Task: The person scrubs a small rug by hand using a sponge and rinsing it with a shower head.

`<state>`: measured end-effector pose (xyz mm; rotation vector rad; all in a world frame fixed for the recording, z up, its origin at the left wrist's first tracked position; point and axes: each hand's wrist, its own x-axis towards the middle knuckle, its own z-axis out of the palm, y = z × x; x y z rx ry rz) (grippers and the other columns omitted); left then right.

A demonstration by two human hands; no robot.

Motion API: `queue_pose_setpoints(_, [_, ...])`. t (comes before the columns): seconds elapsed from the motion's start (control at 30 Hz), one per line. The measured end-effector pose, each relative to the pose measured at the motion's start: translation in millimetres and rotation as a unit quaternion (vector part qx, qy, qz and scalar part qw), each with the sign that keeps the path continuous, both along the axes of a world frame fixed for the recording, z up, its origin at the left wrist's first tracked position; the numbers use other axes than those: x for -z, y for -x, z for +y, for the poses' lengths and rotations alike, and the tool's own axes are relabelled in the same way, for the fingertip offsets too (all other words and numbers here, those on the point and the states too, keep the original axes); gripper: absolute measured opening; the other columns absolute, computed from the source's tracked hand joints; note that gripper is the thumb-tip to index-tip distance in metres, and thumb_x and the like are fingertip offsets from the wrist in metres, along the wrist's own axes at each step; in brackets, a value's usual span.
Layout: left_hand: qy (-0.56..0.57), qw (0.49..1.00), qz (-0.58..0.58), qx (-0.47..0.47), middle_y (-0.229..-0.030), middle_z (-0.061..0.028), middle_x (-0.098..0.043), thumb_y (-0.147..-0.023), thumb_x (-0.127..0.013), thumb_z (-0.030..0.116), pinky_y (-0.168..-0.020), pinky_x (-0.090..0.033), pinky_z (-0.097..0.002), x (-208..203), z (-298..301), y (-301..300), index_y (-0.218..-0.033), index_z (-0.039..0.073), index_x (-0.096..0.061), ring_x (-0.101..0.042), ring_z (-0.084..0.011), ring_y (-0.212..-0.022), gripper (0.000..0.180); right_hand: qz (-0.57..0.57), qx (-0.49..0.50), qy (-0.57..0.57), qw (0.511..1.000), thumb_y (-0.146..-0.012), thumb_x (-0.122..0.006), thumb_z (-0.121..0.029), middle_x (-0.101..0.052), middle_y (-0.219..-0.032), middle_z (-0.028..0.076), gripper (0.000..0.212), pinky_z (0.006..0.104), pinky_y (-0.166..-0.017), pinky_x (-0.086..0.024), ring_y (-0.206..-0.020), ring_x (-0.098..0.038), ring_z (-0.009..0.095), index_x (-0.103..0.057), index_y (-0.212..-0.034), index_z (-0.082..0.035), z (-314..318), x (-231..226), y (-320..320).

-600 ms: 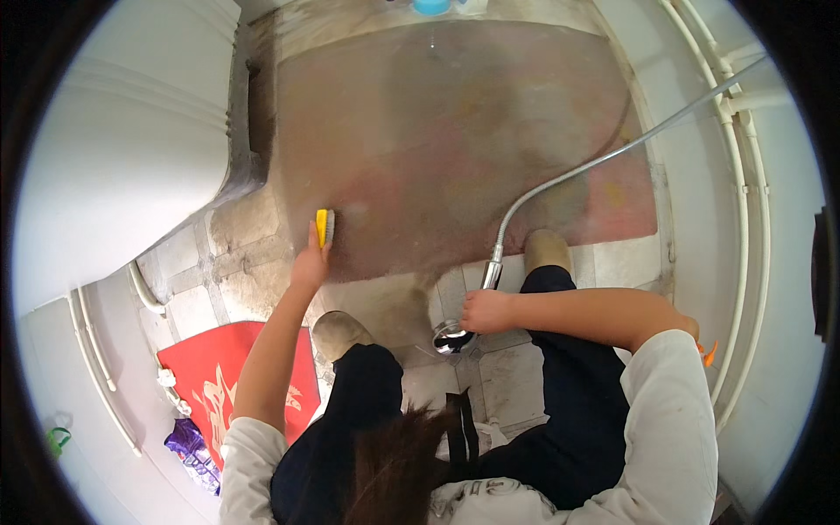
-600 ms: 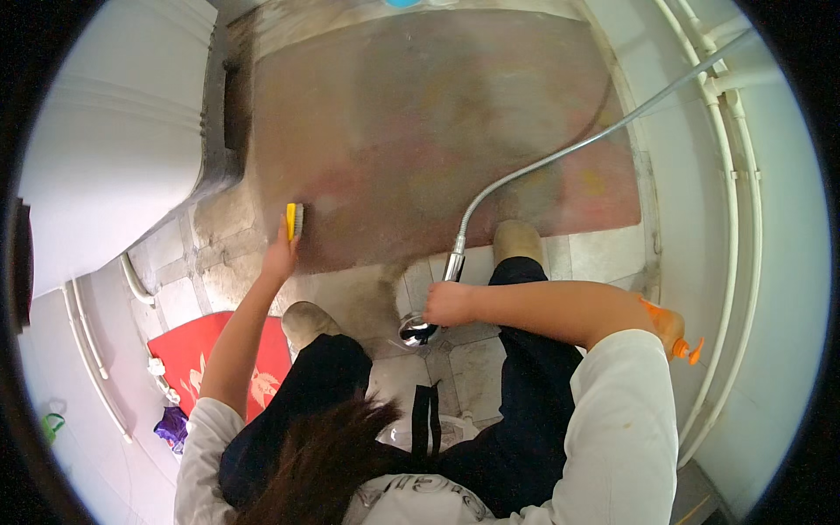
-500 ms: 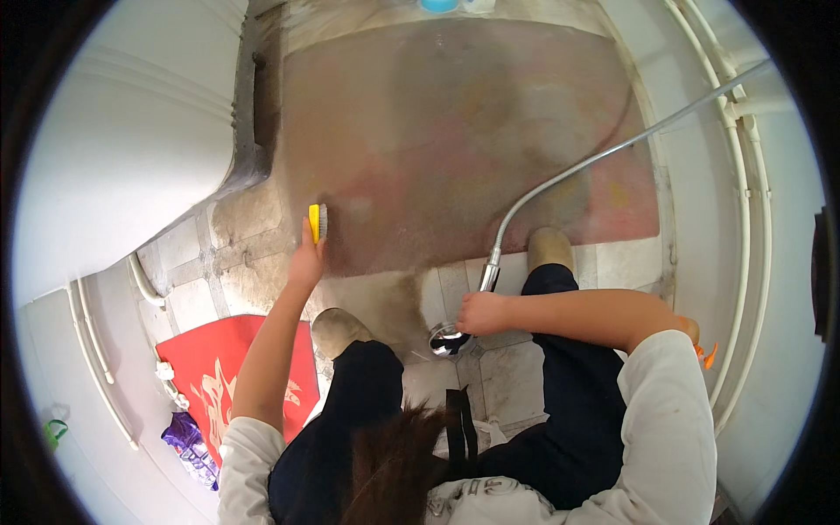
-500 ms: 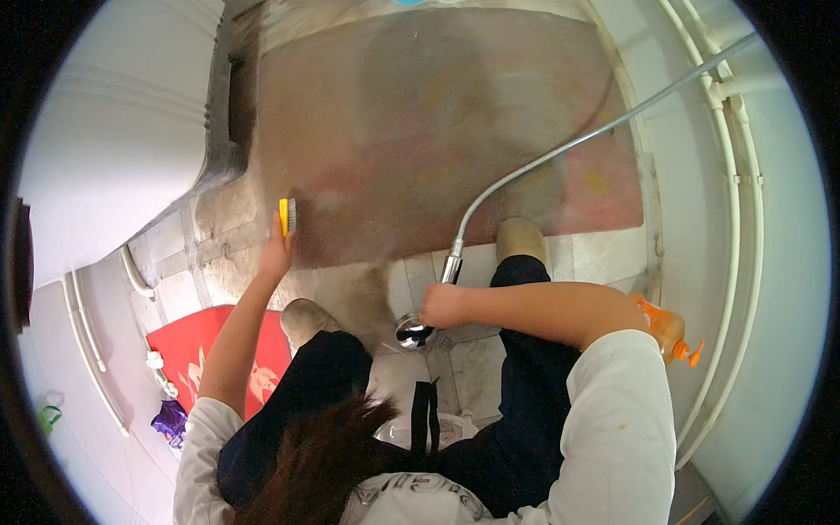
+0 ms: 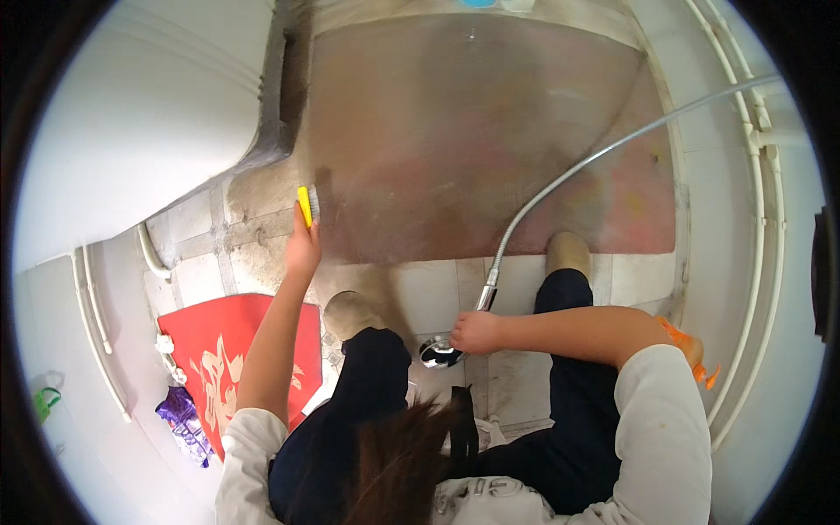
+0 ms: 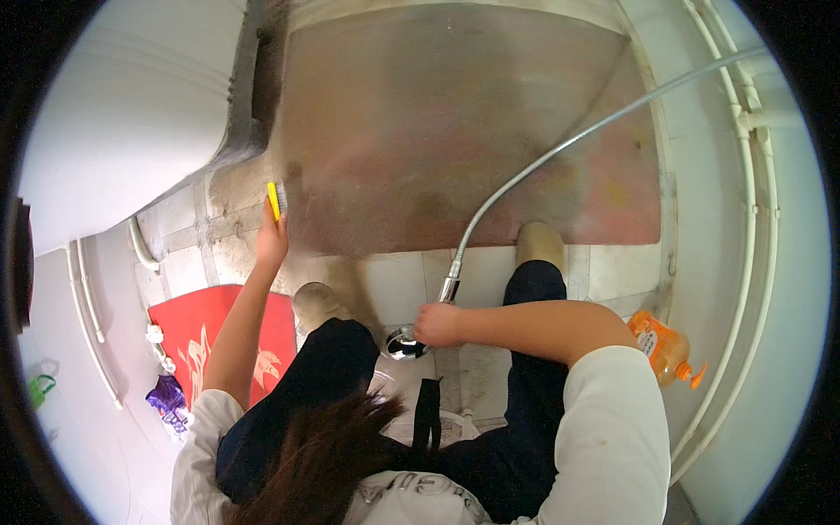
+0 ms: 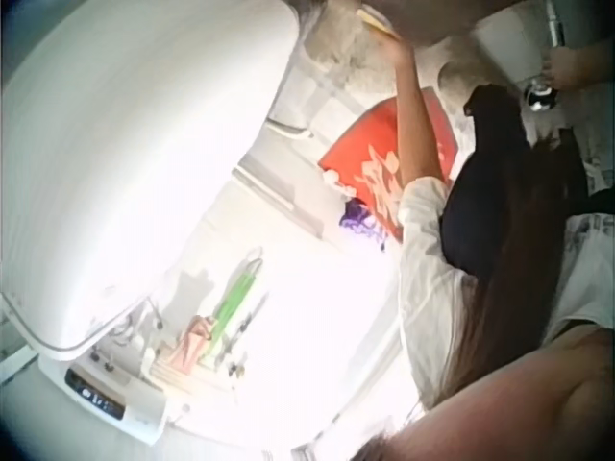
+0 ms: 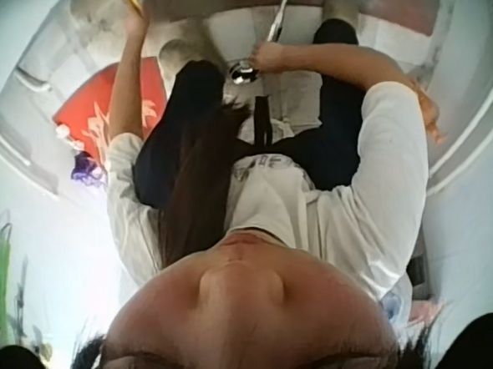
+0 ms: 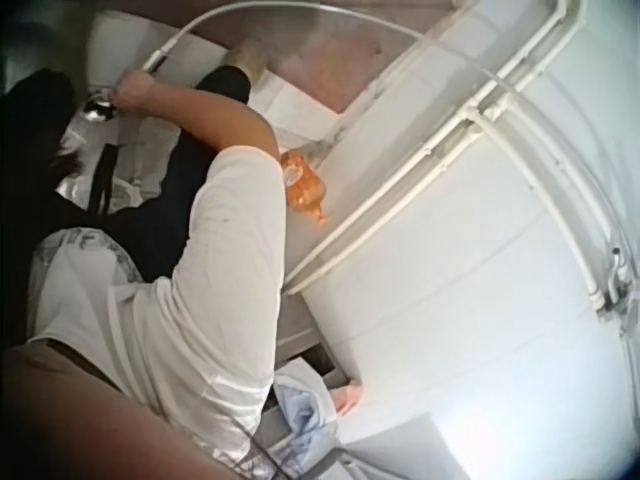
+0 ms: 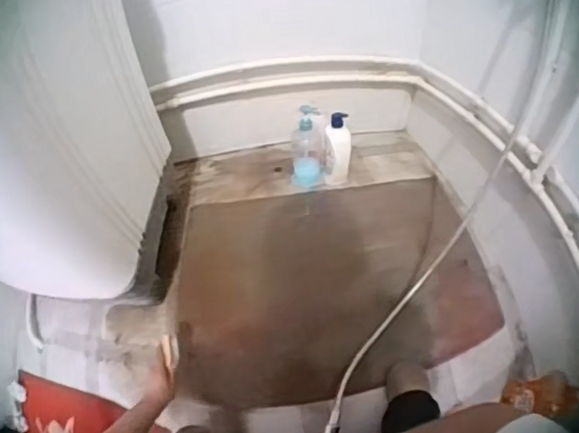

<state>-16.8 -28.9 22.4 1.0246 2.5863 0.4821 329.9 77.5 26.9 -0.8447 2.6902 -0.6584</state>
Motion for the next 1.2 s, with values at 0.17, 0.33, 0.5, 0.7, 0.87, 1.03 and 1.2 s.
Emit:
queue_pose_setpoints(0.17, [-0.022,0.993,0.023,-0.114,-0.085,-0.0254,-0.058,-0.087,-0.041,0.03,-0.063,-0.043,-0.0472,-6.5,-28.0,17.9,-0.132,0.011,-0.015,-0.055,-0.0428,-0.074,0.056,-0.042,0.022,-0.043,0.998,-0.068,-0.056,-0.015,-0.058,-0.072,0.005,0.011,0.0312,-0.068,-0.042,-0.073,-0.057,0.019,-0.054,-0.075,-0.007,30.7,-16.7,8.8])
queue_pose_setpoints(0.33, [0.065,0.98,0.015,-0.185,-0.087,-0.0237,-0.058,-0.086,-0.041,0.031,-0.066,-0.043,-0.0468,-13.9,-58.0,9.5,-0.132,0.012,-0.015,-0.055,-0.0408,-0.078,0.056,-0.018,0.079,-0.08,0.994,-0.071,-0.054,-0.017,-0.057,-0.072,0.005,0.011,0.0301,-0.067,-0.041,-0.072,-0.056,0.019,-0.053,-0.076,-0.007,67.0,-23.7,29.0])
queue_pose_setpoints(0.5, [0.074,0.967,0.007,-0.245,-0.09,-0.0231,-0.058,-0.086,-0.042,0.033,-0.066,-0.043,-0.0467,-9.2,-100.4,-4.2,-0.132,0.013,-0.017,-0.055,-0.0407,-0.079,0.057,-0.015,0.077,-0.055,0.995,-0.07,-0.06,-0.024,-0.057,-0.074,0.003,0.02,0.0295,-0.07,-0.038,-0.074,-0.055,0.018,-0.053,-0.081,-0.008,81.2,-32.5,71.2])
queue_pose_setpoints(0.7, [0.114,0.96,-0.014,-0.256,-0.089,-0.0229,-0.058,-0.085,-0.042,0.036,-0.061,-0.044,-0.0462,-5.1,-124.3,-28.7,-0.131,0.014,-0.019,-0.056,-0.0396,-0.075,0.056,0.04,0.14,-0.031,0.989,-0.068,-0.065,-0.027,-0.056,-0.078,0.004,0.032,0.0283,-0.071,-0.039,-0.079,-0.055,0.018,-0.053,-0.09,-0.007,89.9,-49.3,104.6])
queue_pose_setpoints(0.87, [0.105,0.962,-0.025,-0.251,-0.086,-0.0214,-0.058,-0.085,-0.042,0.036,-0.059,-0.044,-0.0454,12.6,-133.2,-45.6,-0.131,0.014,-0.019,-0.057,-0.0383,-0.073,0.055,0.04,0.167,-0.056,0.984,-0.068,-0.064,-0.031,-0.056,-0.077,0.003,0.03,0.0295,-0.071,-0.039,-0.078,-0.055,0.018,-0.052,-0.086,-0.01,104.9,-52.6,120.9])
queue_pose_setpoints(1.03, [0.054,0.972,-0.037,-0.225,-0.082,-0.0211,-0.059,-0.085,-0.045,0.031,-0.055,-0.044,-0.0428,6.0,-111.1,-54.4,-0.131,0.013,-0.02,-0.057,-0.0371,-0.069,0.055,0.059,0.189,-0.011,0.98,-0.067,-0.064,-0.03,-0.055,-0.076,0.003,0.029,0.0302,-0.069,-0.039,-0.077,-0.055,0.018,-0.053,-0.084,-0.01,89.8,-53.7,123.0])
queue_pose_setpoints(1.2, [0.019,0.977,-0.046,-0.206,-0.081,-0.0221,-0.059,-0.084,-0.047,0.029,-0.056,-0.045,-0.0438,7.2,-95.8,-55.8,-0.13,0.012,-0.021,-0.058,-0.0373,-0.069,0.056,0.105,0.152,0.0,0.983,-0.065,-0.066,-0.028,-0.055,-0.075,0.003,0.03,0.0286,-0.067,-0.038,-0.075,-0.055,0.018,-0.053,-0.085,-0.01,66.8,-46.6,122.9])
